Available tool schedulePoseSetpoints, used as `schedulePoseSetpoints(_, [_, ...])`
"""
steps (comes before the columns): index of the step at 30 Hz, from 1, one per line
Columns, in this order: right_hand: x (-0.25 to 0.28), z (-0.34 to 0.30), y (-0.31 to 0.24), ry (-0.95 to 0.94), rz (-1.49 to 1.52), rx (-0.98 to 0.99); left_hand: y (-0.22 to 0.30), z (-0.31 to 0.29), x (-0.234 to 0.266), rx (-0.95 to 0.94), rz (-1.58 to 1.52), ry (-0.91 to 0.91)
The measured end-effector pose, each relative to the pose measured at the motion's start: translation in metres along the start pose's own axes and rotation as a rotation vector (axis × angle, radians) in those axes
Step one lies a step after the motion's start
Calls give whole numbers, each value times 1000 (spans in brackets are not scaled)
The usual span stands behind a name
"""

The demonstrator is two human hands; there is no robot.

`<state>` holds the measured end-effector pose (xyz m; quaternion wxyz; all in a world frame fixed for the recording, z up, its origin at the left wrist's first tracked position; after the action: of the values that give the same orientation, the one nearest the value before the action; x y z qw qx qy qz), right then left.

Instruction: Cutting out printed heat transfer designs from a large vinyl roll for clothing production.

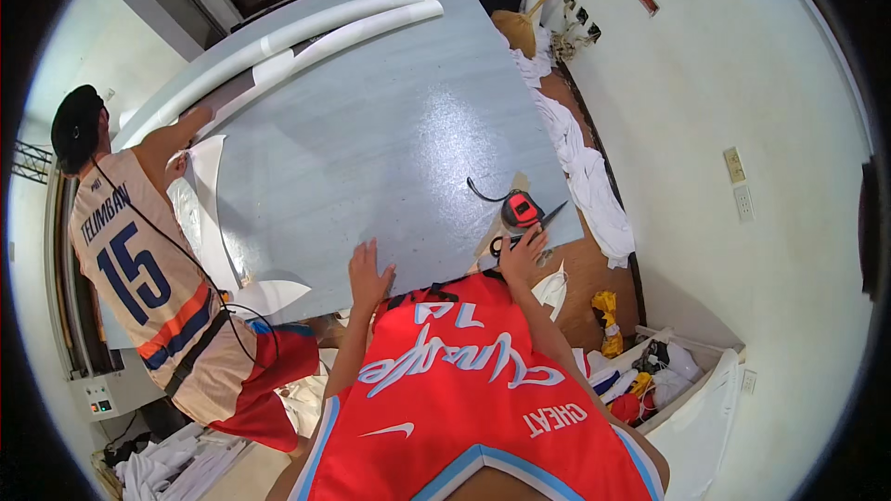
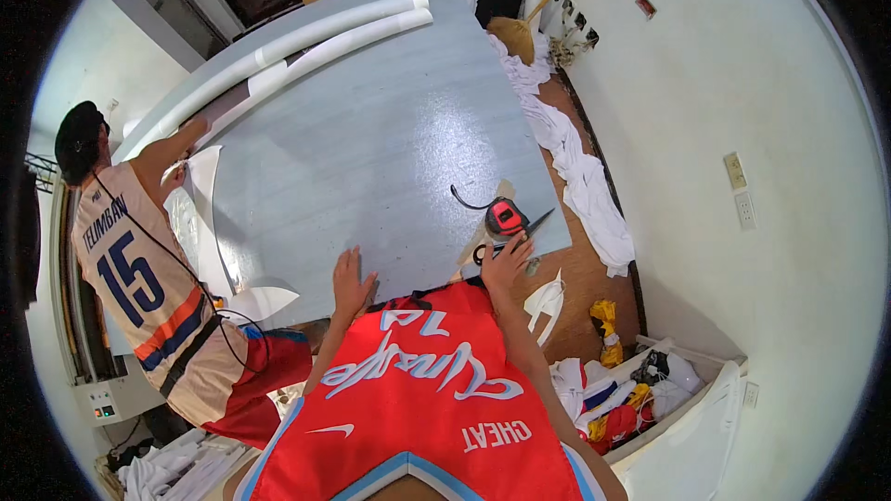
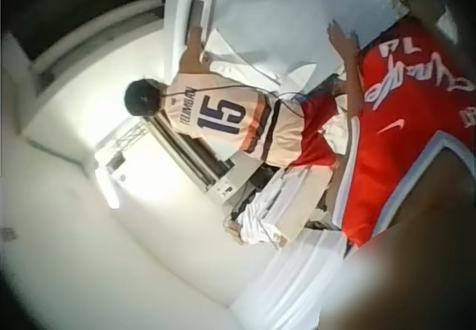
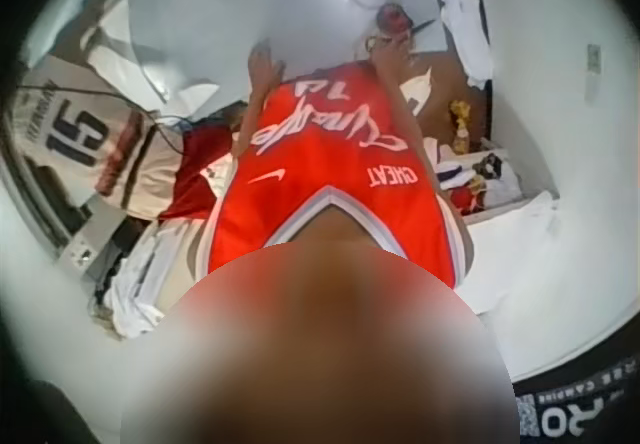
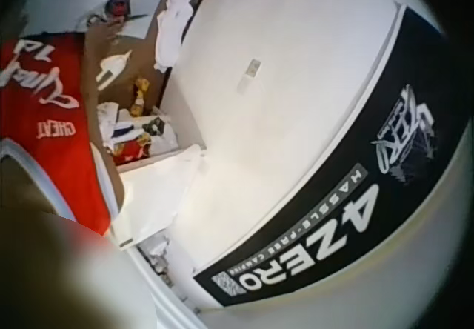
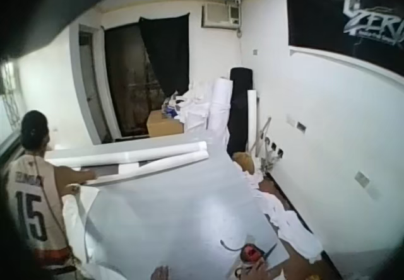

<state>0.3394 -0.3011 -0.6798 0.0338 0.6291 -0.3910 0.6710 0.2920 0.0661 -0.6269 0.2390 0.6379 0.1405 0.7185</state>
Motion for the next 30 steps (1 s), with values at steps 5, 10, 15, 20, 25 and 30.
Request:
schedulePoseSetpoints(5, [2, -3, -3, 71, 57, -15, -39, -10, -3, 193, 221, 14])
schedulePoseSetpoints(10, [0, -2, -6, 93, -21, 9, -41, -14, -14, 175, 339, 46])
schedulePoseSetpoints(15, [-9, 3, -6, 97, -48, -22, -50, -8, -19, 211, 320, 66])
schedulePoseSetpoints(20, [-18, 7, -9, 99, -5, -7, -57, -2, -21, 209, 309, 57])
schedulePoseSetpoints(25, [-22, 12, -17, 173, -50, 10, -68, 8, -25, 202, 294, 61])
schedulePoseSetpoints(30, [-35, 17, -30, 166, -72, 4, -87, 21, -27, 215, 291, 63])
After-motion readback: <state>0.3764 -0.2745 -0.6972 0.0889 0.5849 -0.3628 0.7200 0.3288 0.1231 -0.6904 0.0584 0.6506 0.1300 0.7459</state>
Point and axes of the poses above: each hand's wrist, its own z-axis towards the middle knuckle, its own x-axis out of the back of the hand, y = z × x, the point moved 8 cm from there along z, towards the middle knuckle, and after that the axes turned 9 degrees about -x, right-handed, at the moved point
